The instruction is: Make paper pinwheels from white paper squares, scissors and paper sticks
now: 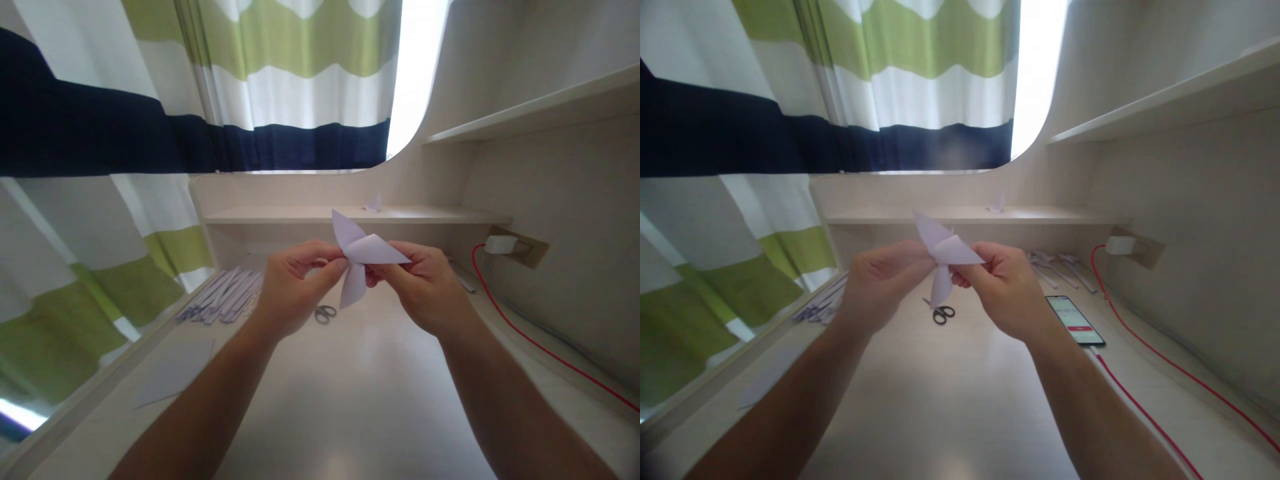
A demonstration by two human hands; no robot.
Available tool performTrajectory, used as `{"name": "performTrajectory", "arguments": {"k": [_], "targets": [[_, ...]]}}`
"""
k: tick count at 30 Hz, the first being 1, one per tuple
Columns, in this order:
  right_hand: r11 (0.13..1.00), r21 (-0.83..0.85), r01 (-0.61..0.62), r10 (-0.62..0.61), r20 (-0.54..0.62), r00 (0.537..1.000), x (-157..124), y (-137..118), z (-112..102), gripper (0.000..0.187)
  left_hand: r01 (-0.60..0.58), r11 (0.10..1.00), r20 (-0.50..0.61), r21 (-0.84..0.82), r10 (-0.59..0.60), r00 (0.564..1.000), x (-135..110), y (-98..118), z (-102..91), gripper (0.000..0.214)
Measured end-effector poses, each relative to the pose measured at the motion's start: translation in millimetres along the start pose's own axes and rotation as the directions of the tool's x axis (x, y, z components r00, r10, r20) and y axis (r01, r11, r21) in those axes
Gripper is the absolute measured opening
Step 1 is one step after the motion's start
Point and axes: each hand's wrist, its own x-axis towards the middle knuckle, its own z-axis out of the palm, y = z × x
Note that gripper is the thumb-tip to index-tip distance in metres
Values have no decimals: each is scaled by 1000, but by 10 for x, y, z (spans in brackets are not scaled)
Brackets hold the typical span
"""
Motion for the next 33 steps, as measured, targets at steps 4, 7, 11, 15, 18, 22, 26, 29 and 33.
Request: {"name": "performTrajectory", "arguments": {"k": [4,7,11,15,18,22,26,29,33], "targets": [[999,49,-12,11,12,1000,8,20,-1,31,-3,999,-30,44,4,1000,-8,-23,17,10],[999,31,-22,22,-3,1000,11,26,7,31,-64,991,-37,118,68,997,-8,-18,29,8],[999,-31,-35,34,-31,999,2,3,21,29,-168,958,1,231,173,985,2,5,27,14],[994,-111,-22,15,-58,998,-24,-13,33,26,-225,928,16,296,230,973,11,4,10,14],[991,-137,-7,0,-48,999,-35,9,46,24,-258,918,43,302,257,965,11,-7,1,14],[982,-185,29,-35,-29,999,-34,39,71,19,-305,904,80,300,295,952,17,-25,5,14],[968,-245,52,-67,-52,996,-47,13,100,20,-343,889,101,304,328,939,32,-56,7,14],[967,-250,51,-73,-78,994,-65,-15,129,18,-340,894,105,293,324,940,37,-77,3,17],[974,-219,59,-78,-81,994,-84,-40,149,17,-273,936,113,222,253,961,51,-114,-3,19]]}}
